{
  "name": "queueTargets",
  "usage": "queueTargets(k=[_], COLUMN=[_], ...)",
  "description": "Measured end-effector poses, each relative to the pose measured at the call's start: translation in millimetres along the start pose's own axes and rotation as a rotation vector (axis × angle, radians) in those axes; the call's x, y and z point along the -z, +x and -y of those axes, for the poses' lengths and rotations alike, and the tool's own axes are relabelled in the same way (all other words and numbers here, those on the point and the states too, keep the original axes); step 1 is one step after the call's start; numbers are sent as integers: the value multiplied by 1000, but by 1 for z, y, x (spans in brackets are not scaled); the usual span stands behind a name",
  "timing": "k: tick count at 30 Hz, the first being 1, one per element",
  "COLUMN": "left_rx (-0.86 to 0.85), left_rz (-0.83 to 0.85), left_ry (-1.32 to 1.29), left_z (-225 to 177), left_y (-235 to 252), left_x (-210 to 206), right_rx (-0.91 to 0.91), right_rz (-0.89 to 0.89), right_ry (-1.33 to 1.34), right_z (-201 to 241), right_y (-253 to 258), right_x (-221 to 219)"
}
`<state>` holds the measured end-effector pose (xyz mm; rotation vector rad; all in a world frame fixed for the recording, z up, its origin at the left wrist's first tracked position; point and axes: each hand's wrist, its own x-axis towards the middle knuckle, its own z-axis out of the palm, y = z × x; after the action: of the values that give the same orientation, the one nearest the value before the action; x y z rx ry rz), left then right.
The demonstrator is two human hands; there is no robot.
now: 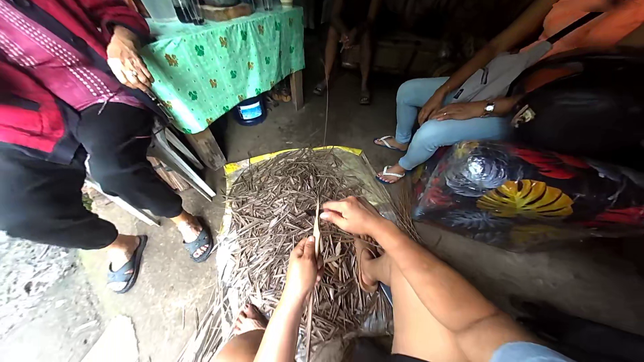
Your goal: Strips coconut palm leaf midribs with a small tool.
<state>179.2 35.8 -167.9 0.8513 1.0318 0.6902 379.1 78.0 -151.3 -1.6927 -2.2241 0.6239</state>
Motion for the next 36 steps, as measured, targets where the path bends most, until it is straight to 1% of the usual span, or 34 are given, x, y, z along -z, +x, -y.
queueTargets(k=[2, 4, 5, 7, 9, 11, 13, 15, 16, 17, 18, 21, 23, 25, 28, 30, 31, 33, 36], left_rx=[-6, -9, -5, 13, 28, 26, 30, 39, 42, 48, 55, 71, 71, 66, 86, 107, 113, 119, 114], left_rz=[-8, -14, 0, 41, 80, 115, 138, 145, 148, 149, 147, 130, 125, 123, 141, 169, 175, 166, 139], left_ry=[-42, -48, -34, -14, -25, -44, -47, -46, -44, -41, -43, -64, -82, -102, -94, -80, -86, -104, -152], left_z=[0, 0, 0, 5, 10, 12, 14, 17, 19, 19, 20, 22, 21, 20, 21, 23, 24, 24, 22], left_y=[-2, -5, -8, -17, -25, -28, -31, -33, -33, -32, -31, -26, -22, -20, -22, -23, -24, -23, -21], left_x=[1, 1, 2, 3, 4, 5, 9, 13, 15, 16, 16, 17, 17, 16, 17, 17, 18, 21, 26], right_rx=[41, 34, 3, -123, -161, -197, -299, -366, -379, -388, -394, -369, -368, -384, -425, -448, -442, -384, -210], right_rz=[-58, -114, -159, -229, -317, -364, -375, -426, -444, -438, -392, -174, -42, -20, -135, -218, -231, -206, -82], right_ry=[-6, 5, 10, 36, 111, 187, 284, 377, 442, 521, 645, 984, 1128, 1218, 1185, 1115, 1065, 917, 684], right_z=[0, 0, -2, -13, -35, -49, -61, -62, -55, -42, -28, 7, 26, 31, 19, 8, 5, 4, 11], right_y=[3, 6, 7, 12, 19, 24, 30, 30, 25, 18, 13, 2, -3, -2, 7, 13, 14, 12, -1], right_x=[-7, -9, -9, -3, 0, 7, 13, 12, 11, 8, 5, -16, -23, -25, -21, -17, -15, -15, -22])
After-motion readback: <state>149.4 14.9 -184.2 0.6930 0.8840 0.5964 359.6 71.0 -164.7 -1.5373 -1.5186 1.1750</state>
